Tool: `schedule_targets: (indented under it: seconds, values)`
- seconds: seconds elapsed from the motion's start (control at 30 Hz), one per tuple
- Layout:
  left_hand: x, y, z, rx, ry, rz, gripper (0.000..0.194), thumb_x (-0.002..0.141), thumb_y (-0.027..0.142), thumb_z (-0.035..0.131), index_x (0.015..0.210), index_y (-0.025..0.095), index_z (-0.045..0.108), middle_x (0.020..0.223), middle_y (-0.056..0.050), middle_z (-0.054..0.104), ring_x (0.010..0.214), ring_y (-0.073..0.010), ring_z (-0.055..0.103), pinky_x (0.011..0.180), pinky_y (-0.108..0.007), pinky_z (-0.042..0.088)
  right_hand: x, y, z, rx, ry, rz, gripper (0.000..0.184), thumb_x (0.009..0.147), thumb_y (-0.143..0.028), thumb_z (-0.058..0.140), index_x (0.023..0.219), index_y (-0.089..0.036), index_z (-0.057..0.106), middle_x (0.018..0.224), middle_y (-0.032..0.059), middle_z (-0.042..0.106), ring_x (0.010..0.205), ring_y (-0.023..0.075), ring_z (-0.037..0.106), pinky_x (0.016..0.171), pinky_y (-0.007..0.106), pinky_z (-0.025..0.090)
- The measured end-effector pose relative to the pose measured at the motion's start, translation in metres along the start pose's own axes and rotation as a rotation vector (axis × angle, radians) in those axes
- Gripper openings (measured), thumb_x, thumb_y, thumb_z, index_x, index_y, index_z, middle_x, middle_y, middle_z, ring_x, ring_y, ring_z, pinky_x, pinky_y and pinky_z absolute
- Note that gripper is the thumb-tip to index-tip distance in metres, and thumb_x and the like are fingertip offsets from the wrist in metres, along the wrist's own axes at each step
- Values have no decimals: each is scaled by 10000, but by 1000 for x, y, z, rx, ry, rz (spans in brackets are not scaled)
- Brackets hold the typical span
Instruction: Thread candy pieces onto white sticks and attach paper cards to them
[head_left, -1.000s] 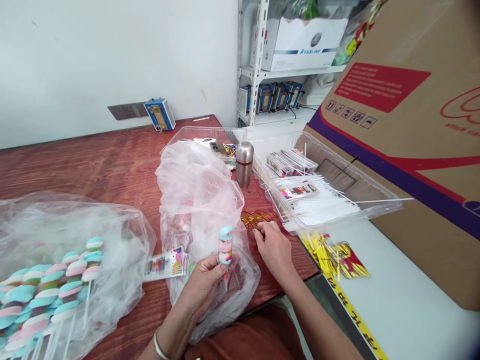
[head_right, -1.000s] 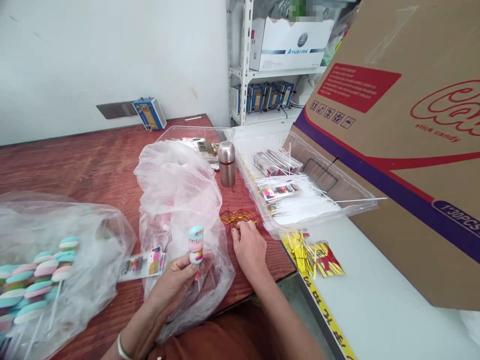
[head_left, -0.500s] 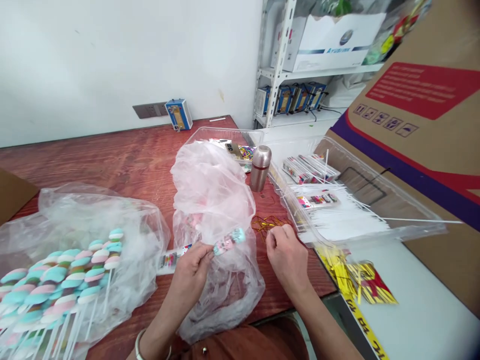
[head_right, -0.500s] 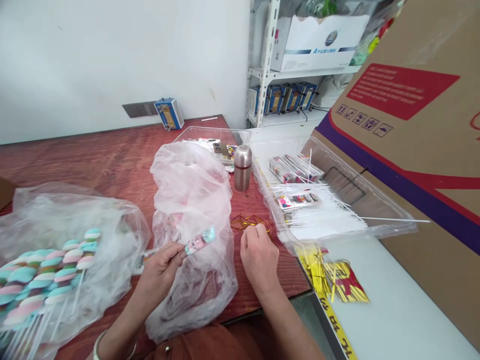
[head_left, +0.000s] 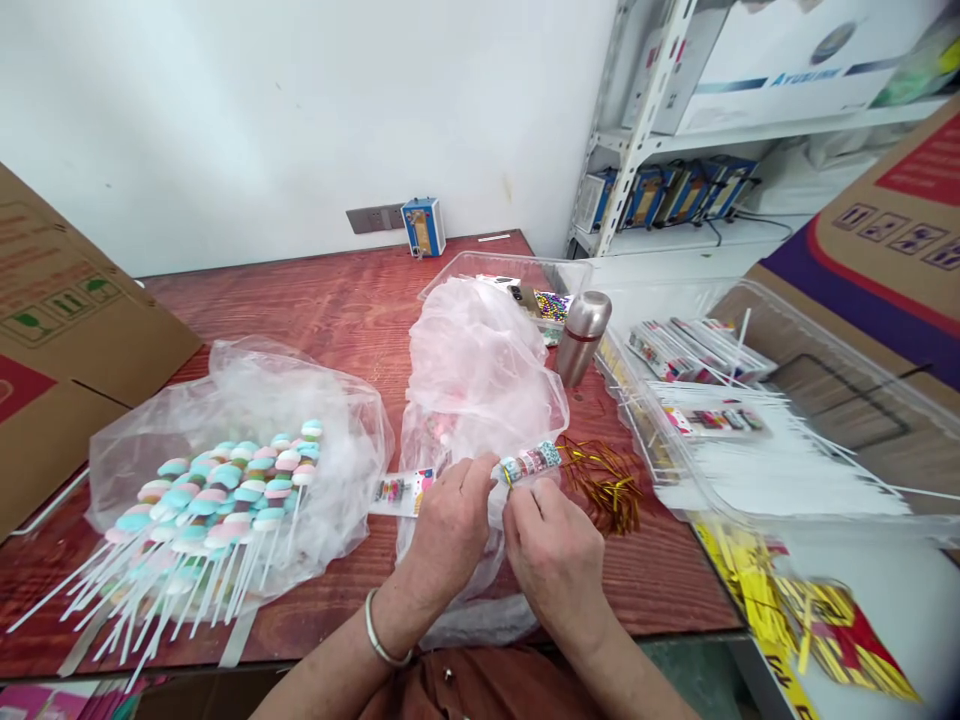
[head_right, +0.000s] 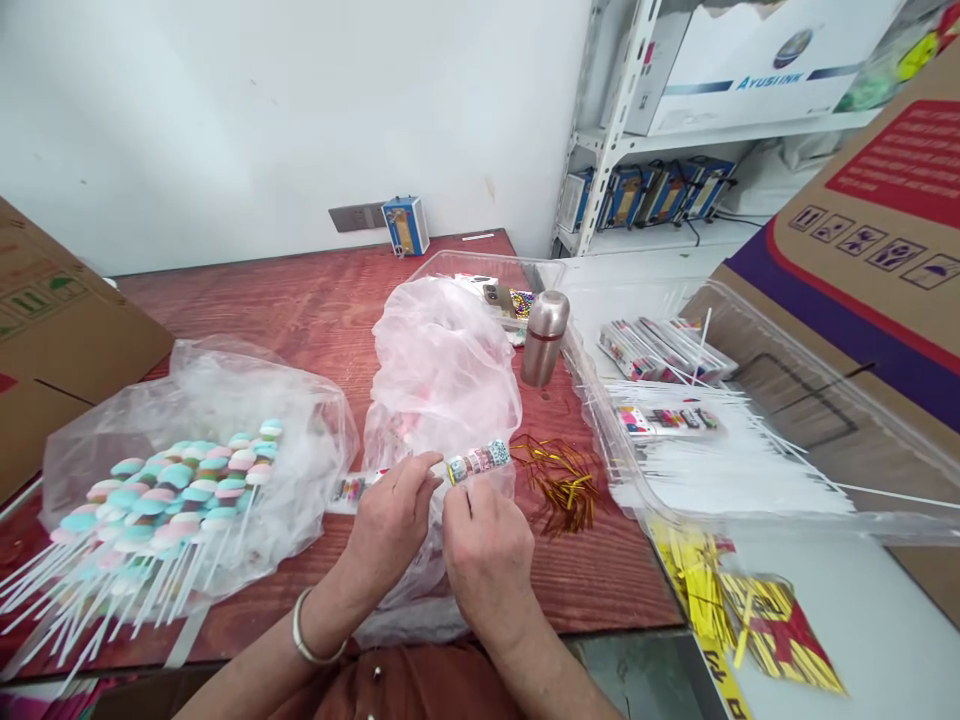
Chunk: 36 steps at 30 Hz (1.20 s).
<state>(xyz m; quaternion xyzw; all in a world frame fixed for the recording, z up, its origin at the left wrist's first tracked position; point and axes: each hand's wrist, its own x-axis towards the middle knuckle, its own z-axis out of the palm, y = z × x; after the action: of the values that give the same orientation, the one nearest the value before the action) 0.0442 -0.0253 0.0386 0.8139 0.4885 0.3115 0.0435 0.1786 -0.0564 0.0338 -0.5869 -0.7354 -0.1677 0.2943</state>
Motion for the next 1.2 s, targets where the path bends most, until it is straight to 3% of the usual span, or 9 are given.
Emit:
schedule_targets:
  seconds: [0.23,0.3,0.4,0.47,0.6,0.7,0.83,1.0,1.2]
  values:
    - [3,1,1,-231,37,-105,235,952,127,457,1038,182,668,879,-56,657,832,-172,607,758,-287,477,2,-1,-2,80,-1,12,297,952,-125,476,669,-212,501,670,20,481,611,166,407,610,320,287]
    - [6,2,2,-435,32,-252,187,923,143,515,991,180,685,887,-49,673,838,-162,610,772,-282,471,2,-1,-1,180,-6,43,295,953,-134,468,670,-210,504,681,19,486,616,163,420,612,315,295]
    - [11,4,6,-914,-13,-614,108,851,245,631,897,160,678,671,8,607,589,-106,527,575,-225,419,4,2,6,438,-54,170,250,935,-145,476,696,-201,520,717,16,508,662,156,479,623,293,329]
    - [14,6,10,-1265,-41,-813,213,772,329,721,849,141,654,554,55,503,467,-64,401,457,-186,308,6,7,12,647,-91,303,232,911,-162,509,682,-199,517,703,1,510,658,144,497,609,272,348]
    - [15,8,13,-1636,-59,-941,357,624,344,852,775,108,631,555,68,462,454,-19,326,414,-147,210,9,16,21,939,-157,451,247,888,-239,563,647,-200,529,640,-30,495,597,127,488,563,248,372]
    - [15,7,11,-1695,-44,-977,359,592,303,876,761,98,633,591,59,484,457,-6,332,405,-139,203,8,16,22,951,-169,520,100,842,-279,627,812,-193,587,808,9,577,712,153,561,606,260,437]
    - [17,7,9,-1682,-17,-996,364,579,295,880,764,101,634,622,50,513,452,-1,342,397,-137,196,6,8,19,1056,-157,656,469,775,-303,707,1190,-186,521,1184,102,595,885,189,625,666,292,510]
    - [16,12,12,-1582,23,-912,342,665,356,823,823,126,626,597,57,508,451,-20,350,407,-148,217,9,3,17,1144,-186,642,180,885,-327,592,989,-185,629,854,25,667,772,172,625,721,297,494]
    - [6,11,18,-1172,36,-671,128,874,305,600,922,187,604,581,69,477,475,-74,378,463,-193,298,13,1,15,1069,-151,638,168,895,-298,541,785,-188,602,672,-21,598,609,134,540,576,239,416]
